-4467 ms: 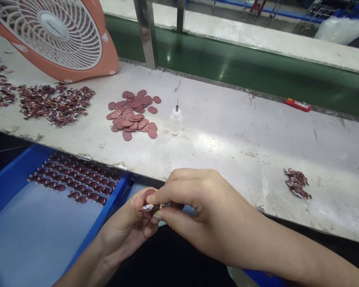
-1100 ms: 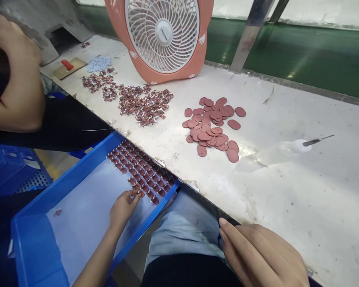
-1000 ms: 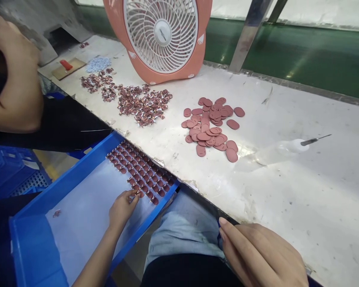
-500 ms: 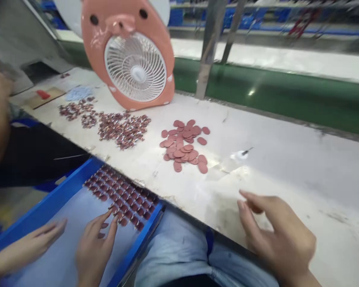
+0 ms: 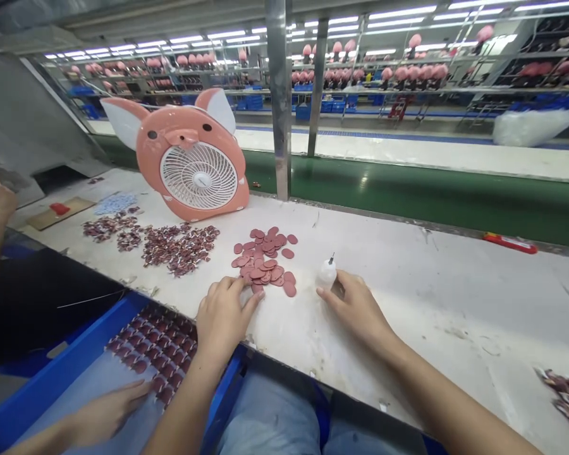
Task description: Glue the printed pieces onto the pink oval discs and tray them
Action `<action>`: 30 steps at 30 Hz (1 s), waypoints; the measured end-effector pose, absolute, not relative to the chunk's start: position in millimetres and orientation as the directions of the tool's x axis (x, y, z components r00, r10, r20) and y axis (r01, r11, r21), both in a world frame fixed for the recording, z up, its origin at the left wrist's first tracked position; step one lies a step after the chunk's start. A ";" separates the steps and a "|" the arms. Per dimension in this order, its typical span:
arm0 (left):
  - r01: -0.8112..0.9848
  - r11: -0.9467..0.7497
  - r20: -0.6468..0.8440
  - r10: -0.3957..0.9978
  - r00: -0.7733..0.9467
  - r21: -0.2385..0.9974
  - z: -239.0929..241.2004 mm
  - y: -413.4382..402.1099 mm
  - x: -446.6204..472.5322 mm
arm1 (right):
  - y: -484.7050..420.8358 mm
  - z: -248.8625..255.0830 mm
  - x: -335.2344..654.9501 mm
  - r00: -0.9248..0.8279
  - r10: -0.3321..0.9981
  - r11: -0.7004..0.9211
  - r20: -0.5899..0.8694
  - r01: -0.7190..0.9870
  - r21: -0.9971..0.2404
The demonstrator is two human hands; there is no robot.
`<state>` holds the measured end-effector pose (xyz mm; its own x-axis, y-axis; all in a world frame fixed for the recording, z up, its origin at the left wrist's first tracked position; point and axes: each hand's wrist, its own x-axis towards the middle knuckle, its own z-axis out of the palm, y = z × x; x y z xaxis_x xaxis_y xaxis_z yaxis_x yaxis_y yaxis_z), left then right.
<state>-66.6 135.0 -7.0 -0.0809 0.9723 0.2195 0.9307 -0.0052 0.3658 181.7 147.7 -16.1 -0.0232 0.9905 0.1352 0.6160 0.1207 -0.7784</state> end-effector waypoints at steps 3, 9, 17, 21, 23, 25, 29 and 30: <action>0.900 0.025 0.128 0.988 -0.090 0.435 -0.9 145.6 -67.7 | 130.0 -9.4 185.5 -0.050 0.998 0.054 0.034 0.482 -0.874; 0.678 0.083 -0.010 0.994 -0.111 0.730 2.2 147.5 -66.4 | 85.7 -12.1 180.9 -0.025 0.999 -0.038 -0.040 0.061 -0.997; -0.058 0.249 -0.245 0.967 0.069 0.967 -9.5 63.7 -10.4 | 41.5 0.5 140.3 -0.019 0.986 -0.164 -0.165 -0.268 -0.949; -0.394 0.417 -0.342 0.906 0.250 0.819 -10.5 38.1 1.7 | 32.4 2.7 138.3 -0.077 0.976 -0.218 -0.205 -0.399 -0.891; -0.449 0.440 -0.314 0.891 0.329 0.778 -11.4 34.1 1.2 | 27.9 1.9 139.9 -0.113 0.967 -0.255 -0.229 -0.442 -0.860; -0.490 0.442 -0.251 0.878 0.407 0.752 -12.7 33.1 -0.2 | 23.3 0.8 140.6 -0.157 0.955 -0.297 -0.253 -0.469 -0.832; -0.532 0.416 -0.121 0.857 0.502 0.738 -15.6 33.1 1.0 | 17.4 -2.2 140.9 -0.210 0.931 -0.363 -0.299 -0.445 -0.819; -0.540 0.399 -0.117 0.869 0.481 0.741 -15.8 32.6 1.9 | 17.1 -3.3 142.2 -0.209 0.928 -0.372 -0.310 -0.431 -0.822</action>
